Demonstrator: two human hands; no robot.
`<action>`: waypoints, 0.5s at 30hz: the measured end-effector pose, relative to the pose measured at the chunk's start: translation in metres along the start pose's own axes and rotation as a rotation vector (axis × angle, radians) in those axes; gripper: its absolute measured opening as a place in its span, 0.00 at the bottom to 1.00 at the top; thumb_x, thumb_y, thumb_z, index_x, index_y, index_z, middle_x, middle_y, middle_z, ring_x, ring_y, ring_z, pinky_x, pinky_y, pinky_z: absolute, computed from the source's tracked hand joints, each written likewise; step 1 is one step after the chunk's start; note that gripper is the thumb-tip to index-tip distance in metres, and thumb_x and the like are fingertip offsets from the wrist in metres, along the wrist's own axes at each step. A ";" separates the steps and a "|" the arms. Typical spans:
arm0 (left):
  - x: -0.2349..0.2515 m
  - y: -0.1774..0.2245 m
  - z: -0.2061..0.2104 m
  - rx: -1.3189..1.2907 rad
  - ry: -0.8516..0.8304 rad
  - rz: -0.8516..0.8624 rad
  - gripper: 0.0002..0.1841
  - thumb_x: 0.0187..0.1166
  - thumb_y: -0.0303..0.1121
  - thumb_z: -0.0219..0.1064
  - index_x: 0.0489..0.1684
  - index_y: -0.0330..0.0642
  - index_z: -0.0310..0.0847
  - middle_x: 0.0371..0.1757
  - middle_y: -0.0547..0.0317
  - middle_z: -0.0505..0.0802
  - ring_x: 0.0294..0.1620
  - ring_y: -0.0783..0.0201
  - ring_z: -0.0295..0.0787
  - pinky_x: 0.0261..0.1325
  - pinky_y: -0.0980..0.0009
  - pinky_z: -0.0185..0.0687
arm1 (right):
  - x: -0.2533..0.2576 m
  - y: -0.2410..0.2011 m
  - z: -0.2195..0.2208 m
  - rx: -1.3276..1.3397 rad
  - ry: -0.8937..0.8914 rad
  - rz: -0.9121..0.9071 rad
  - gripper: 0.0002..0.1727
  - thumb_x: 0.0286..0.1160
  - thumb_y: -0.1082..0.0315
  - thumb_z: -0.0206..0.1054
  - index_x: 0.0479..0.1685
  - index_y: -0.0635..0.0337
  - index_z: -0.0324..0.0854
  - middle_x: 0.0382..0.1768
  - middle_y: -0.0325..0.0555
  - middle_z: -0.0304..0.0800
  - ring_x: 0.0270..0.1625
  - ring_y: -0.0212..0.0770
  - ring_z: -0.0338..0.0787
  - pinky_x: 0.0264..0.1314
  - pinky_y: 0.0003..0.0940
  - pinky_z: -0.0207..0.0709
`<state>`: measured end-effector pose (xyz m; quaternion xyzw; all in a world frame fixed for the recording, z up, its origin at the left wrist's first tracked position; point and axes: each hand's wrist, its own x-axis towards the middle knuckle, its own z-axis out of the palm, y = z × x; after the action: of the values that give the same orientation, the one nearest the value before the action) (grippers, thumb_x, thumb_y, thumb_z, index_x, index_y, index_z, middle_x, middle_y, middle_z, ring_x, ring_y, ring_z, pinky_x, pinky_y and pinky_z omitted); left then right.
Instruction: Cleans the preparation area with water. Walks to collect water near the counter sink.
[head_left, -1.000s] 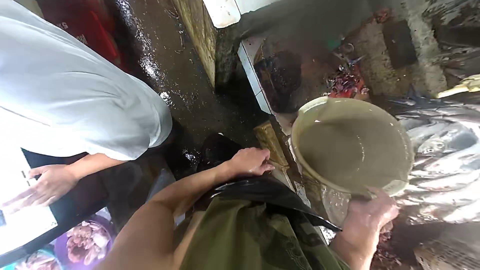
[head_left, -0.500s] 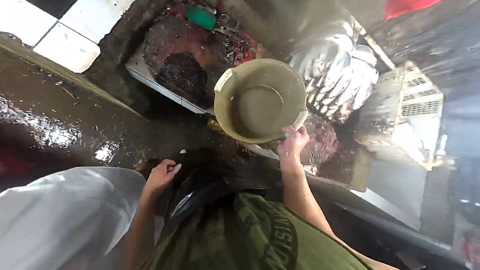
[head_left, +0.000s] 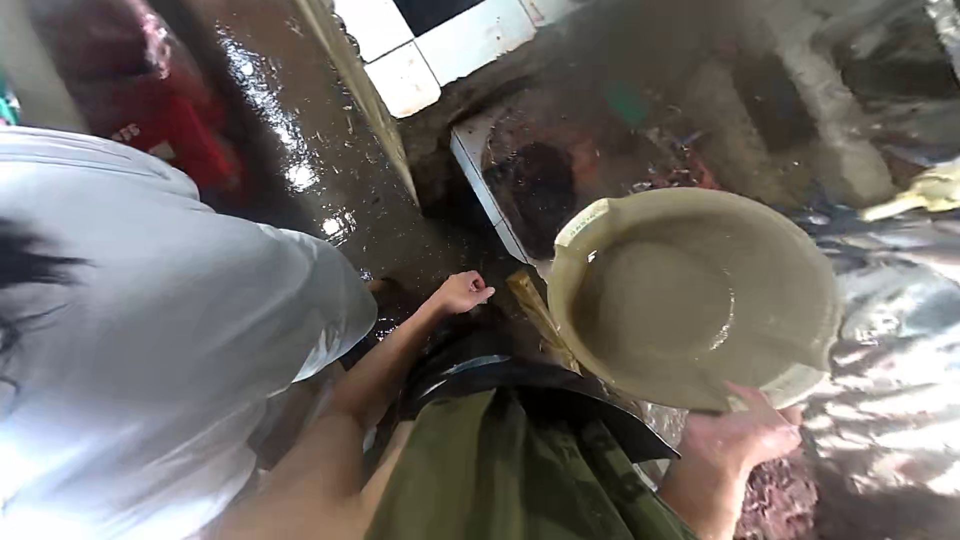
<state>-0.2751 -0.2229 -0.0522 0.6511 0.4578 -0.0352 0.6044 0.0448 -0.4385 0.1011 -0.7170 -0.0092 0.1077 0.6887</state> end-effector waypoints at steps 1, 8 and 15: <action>0.006 0.001 0.000 0.022 -0.001 -0.019 0.24 0.86 0.50 0.64 0.60 0.35 0.84 0.48 0.41 0.92 0.50 0.48 0.91 0.60 0.45 0.84 | 0.009 -0.004 0.003 0.002 -0.007 -0.017 0.34 0.61 0.85 0.61 0.76 0.65 0.67 0.61 0.56 0.85 0.59 0.49 0.90 0.57 0.54 0.89; 0.016 0.002 -0.001 0.022 0.151 -0.080 0.23 0.84 0.49 0.67 0.59 0.36 0.85 0.51 0.43 0.93 0.53 0.49 0.92 0.62 0.46 0.86 | 0.059 -0.020 0.047 0.074 -0.075 -0.040 0.39 0.56 0.89 0.59 0.78 0.66 0.65 0.65 0.60 0.83 0.63 0.53 0.89 0.58 0.58 0.89; 0.001 -0.035 -0.034 -0.085 0.270 -0.247 0.26 0.83 0.54 0.65 0.61 0.38 0.86 0.52 0.42 0.93 0.56 0.48 0.92 0.66 0.43 0.83 | 0.062 -0.018 0.138 0.163 -0.179 0.058 0.30 0.70 0.81 0.60 0.76 0.64 0.64 0.61 0.58 0.83 0.61 0.51 0.89 0.60 0.57 0.88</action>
<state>-0.3143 -0.2000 -0.0698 0.5628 0.6122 -0.0021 0.5554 0.0851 -0.2913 0.1060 -0.6461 -0.0409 0.1917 0.7377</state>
